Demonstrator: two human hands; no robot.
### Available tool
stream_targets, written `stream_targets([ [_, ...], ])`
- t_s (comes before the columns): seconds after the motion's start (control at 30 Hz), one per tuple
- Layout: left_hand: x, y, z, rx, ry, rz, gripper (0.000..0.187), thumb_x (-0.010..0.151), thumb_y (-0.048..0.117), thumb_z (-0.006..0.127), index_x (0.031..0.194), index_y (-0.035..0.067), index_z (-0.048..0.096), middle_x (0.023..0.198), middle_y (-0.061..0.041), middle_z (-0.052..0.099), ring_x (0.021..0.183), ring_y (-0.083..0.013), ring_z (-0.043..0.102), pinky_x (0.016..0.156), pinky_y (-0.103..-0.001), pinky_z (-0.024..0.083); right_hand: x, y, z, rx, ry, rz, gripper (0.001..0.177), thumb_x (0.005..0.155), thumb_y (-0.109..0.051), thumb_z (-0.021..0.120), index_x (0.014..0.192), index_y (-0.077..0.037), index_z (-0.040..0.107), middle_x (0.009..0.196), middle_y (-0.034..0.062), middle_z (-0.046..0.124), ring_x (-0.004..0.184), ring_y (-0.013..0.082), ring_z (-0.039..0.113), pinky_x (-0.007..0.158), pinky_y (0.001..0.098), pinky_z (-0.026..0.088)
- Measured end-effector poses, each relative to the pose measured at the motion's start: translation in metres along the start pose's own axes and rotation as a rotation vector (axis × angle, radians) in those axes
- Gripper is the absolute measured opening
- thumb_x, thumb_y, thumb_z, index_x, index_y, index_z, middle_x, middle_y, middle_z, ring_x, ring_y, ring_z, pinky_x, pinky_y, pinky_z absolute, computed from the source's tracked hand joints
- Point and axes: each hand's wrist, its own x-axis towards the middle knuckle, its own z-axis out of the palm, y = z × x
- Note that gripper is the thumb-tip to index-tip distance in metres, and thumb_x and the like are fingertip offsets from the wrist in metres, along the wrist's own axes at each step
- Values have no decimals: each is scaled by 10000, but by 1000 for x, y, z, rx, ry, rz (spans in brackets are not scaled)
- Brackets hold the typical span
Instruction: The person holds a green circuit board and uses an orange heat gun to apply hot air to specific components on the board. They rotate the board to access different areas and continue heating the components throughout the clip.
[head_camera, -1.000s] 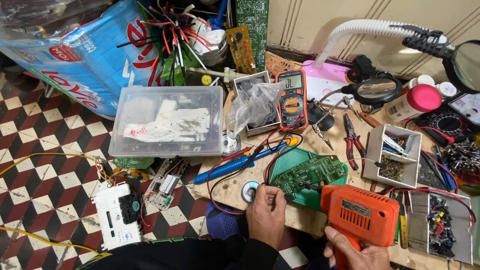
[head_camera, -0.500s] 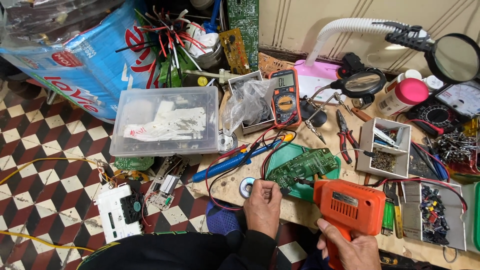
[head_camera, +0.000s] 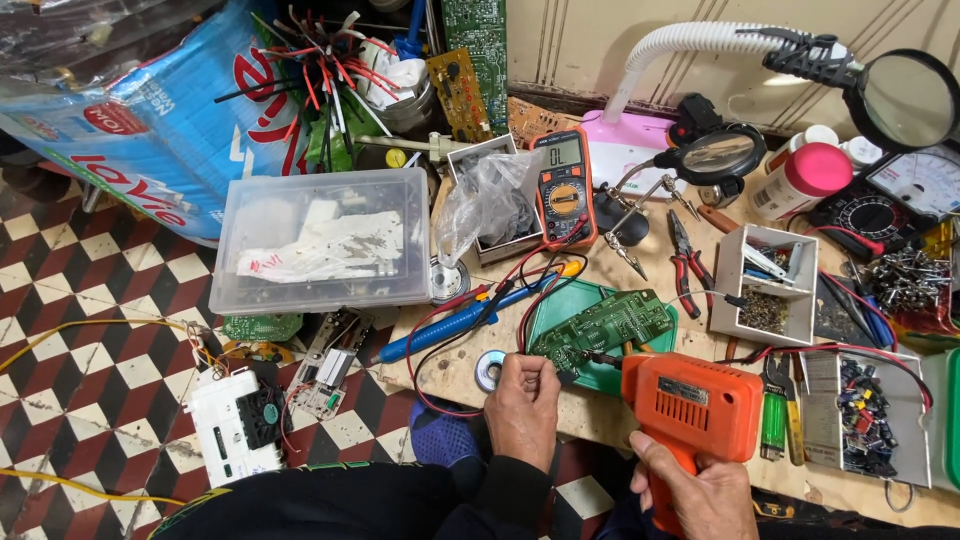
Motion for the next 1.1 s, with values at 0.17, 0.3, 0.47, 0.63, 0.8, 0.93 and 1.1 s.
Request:
stream_targets([
  [0.17, 0, 2, 0, 3, -15, -40, 94, 989, 241, 789, 933, 188, 735, 781, 45, 820, 711, -107, 794, 717, -313, 680, 4, 4, -2, -23, -3, -5, 265, 1000, -26, 827, 866, 193, 762, 582, 321, 695, 443, 402, 585, 513, 484, 509],
  [0.3, 0, 1, 1, -7, -3, -17, 97, 987, 228, 791, 922, 187, 732, 761, 49, 807, 698, -104, 791, 703, -312, 673, 6, 7, -4, -78, -11, -20, 381, 997, -74, 844, 720, 175, 764, 557, 294, 725, 435, 376, 605, 520, 471, 533],
  [0.47, 0, -4, 3, -1, 12, 36, 98, 992, 207, 794, 930, 176, 725, 762, 44, 797, 683, -105, 773, 687, -314, 672, 6, 7, -4, -90, -18, -45, 400, 993, -67, 842, 678, 166, 757, 537, 281, 724, 425, 365, 611, 535, 460, 545],
  [0.63, 0, -2, 3, 11, 1, 10, 97, 993, 217, 794, 937, 175, 727, 768, 41, 807, 698, -103, 788, 695, -313, 678, 5, 5, -4, -83, -14, -18, 412, 996, -77, 848, 677, 170, 765, 550, 285, 727, 434, 368, 609, 530, 470, 548],
  [0.8, 0, -1, 2, 14, 13, 56, 89, 987, 194, 791, 937, 172, 721, 781, 33, 808, 701, -111, 791, 695, -308, 686, 2, 0, -2, -87, -17, 14, 341, 1004, -74, 840, 773, 170, 776, 571, 293, 725, 450, 374, 606, 544, 477, 542],
  [0.93, 0, -3, 4, 8, 17, 48, 89, 977, 202, 800, 933, 172, 728, 770, 37, 813, 696, -106, 795, 699, -308, 684, 1, 3, -2, -116, -23, -15, 401, 987, -104, 857, 684, 145, 771, 538, 259, 726, 430, 340, 601, 505, 443, 522],
  [1.1, 0, -3, 4, -2, 39, 92, 89, 980, 181, 806, 932, 163, 733, 765, 32, 803, 677, -99, 777, 673, -293, 686, 3, 8, -2, -84, -30, -40, 308, 979, -71, 847, 774, 147, 772, 544, 270, 714, 430, 355, 608, 513, 451, 529],
])
